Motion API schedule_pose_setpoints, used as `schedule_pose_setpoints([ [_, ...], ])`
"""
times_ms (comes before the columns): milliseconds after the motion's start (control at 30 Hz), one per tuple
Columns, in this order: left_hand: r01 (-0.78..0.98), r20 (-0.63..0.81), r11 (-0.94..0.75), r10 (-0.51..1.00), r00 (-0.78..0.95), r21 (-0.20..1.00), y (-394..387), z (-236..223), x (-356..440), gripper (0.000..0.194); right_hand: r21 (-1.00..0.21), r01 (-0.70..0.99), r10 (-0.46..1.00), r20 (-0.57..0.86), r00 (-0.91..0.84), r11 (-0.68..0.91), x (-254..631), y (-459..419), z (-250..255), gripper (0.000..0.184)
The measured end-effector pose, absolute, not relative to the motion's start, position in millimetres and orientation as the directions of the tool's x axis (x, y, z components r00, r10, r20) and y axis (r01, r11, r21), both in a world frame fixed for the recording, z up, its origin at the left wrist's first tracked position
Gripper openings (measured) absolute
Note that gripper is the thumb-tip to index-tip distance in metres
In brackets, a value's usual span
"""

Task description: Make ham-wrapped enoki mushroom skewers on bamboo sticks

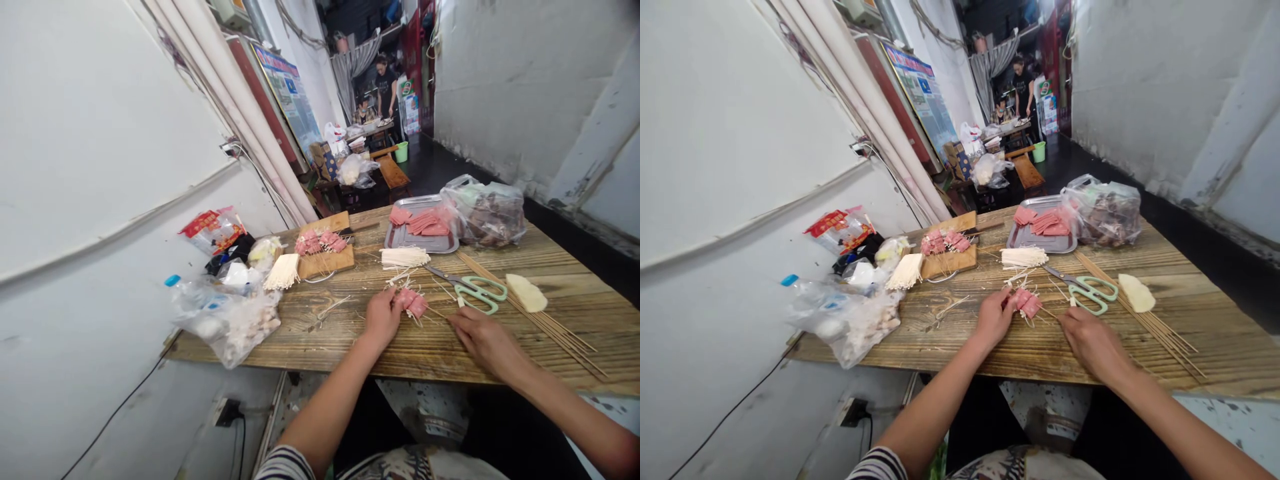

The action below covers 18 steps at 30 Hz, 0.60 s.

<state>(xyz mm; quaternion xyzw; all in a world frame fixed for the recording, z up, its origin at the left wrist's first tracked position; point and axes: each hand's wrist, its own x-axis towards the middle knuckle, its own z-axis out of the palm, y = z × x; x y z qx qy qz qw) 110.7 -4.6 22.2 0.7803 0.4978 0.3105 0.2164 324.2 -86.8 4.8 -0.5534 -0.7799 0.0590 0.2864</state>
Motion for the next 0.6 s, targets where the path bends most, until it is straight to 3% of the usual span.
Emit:
schedule_pose_setpoints([
  [233,0.639,0.455,-0.498,0.855,0.249,0.586,-34,20,121,0.027,-0.350,0.863,0.884,0.423,-0.201,0.364,331,-96,19,0.030],
  [300,0.653,0.502,-0.525,0.829,0.247,0.545,-36,16,121,0.043,-0.311,0.912,0.870,0.485,-0.090,0.268,353,-103,27,0.030],
  [367,0.664,0.539,-0.550,0.803,0.254,0.507,-36,11,121,0.056,-0.226,0.972,0.863,0.502,0.062,0.062,382,-114,32,0.034],
  [467,0.670,0.562,-0.573,0.781,0.271,0.472,-33,4,120,0.055,-0.031,0.989,0.914,0.377,0.148,-0.147,424,-128,29,0.036],
  [600,0.679,0.574,-0.575,0.773,0.270,0.456,-32,1,119,0.050,-0.001,0.983,0.952,0.249,0.180,-0.186,449,-136,15,0.031],
])
